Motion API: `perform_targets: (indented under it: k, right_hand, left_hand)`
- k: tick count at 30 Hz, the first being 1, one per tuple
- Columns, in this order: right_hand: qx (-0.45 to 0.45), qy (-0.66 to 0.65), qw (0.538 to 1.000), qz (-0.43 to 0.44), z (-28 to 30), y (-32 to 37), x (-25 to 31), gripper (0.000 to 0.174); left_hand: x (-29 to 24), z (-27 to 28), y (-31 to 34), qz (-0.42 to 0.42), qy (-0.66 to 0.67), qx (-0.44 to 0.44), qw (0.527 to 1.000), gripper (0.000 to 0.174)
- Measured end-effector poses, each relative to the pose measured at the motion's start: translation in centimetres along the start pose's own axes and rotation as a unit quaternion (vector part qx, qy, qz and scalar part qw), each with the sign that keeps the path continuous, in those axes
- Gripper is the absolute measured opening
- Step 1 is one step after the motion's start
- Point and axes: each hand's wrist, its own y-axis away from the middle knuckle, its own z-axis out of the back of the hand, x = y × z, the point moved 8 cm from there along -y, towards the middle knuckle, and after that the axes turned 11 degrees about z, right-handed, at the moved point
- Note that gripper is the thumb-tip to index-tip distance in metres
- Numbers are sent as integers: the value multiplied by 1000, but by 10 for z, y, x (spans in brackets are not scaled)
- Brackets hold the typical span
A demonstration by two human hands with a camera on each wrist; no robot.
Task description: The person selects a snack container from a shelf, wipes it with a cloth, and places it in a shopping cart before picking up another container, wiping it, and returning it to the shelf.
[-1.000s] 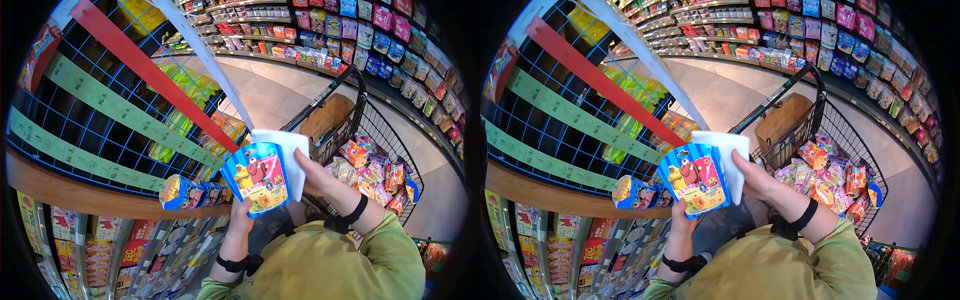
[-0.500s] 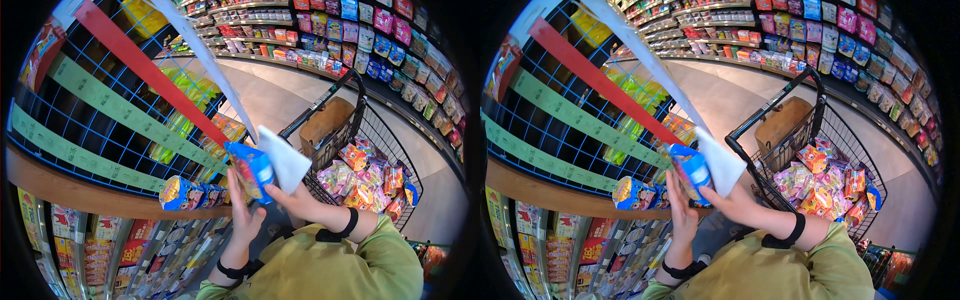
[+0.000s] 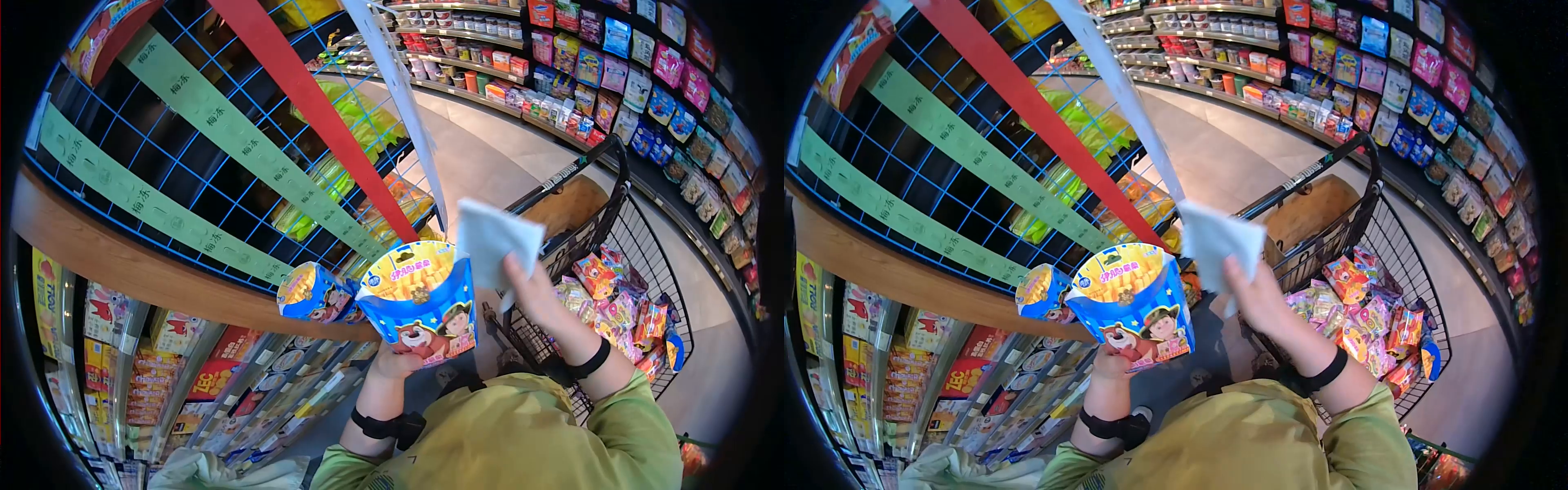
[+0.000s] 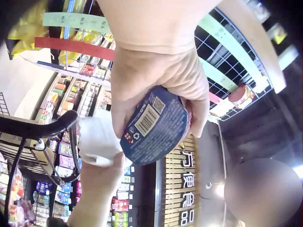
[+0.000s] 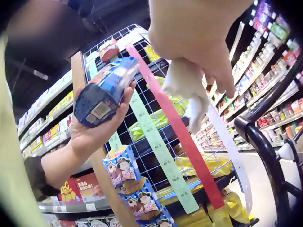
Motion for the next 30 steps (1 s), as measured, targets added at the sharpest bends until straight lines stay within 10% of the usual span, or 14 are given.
perform_targets:
  k: [3, 7, 10, 14, 20, 24, 26, 28, 29, 30]
  right_hand:
    - [-143, 94, 980, 103, 38, -1, 16, 48]
    - [16, 179, 951, 252, -14, 18, 88, 43]
    - [213, 377, 806, 404, -81, 40, 118, 62]
    - [231, 359, 827, 365, -95, 40, 85, 63]
    - [242, 519, 738, 357, -65, 28, 73, 66]
    - [193, 488, 788, 322, -14, 14, 69, 45]
    - [4, 121, 992, 38, 28, 10, 44, 37]
    - [-61, 179, 972, 138, 31, 7, 61, 36]
    - [-64, 163, 984, -36, 31, 16, 42, 38]
    - [-49, 142, 983, 102, 17, 12, 47, 41]
  left_hand:
    - [-7, 0, -2, 3, -52, -34, 998, 83]
    - [-12, -16, -14, 34, -138, -52, 988, 72]
    - [-8, -19, -16, 42, -264, -76, 961, 84]
    - [-17, -20, -12, 29, -312, -75, 947, 88]
    - [-21, -21, -16, 76, -181, -15, 980, 77]
    - [-31, -32, -16, 73, -149, -19, 986, 72]
    - [-22, -1, -7, 57, -158, -25, 985, 69]
    - [-20, 7, -12, 26, 43, -66, 997, 67]
    - [-20, 3, -18, 11, 70, -59, 996, 69]
    - [-22, -6, -25, 12, 70, -57, 996, 69]
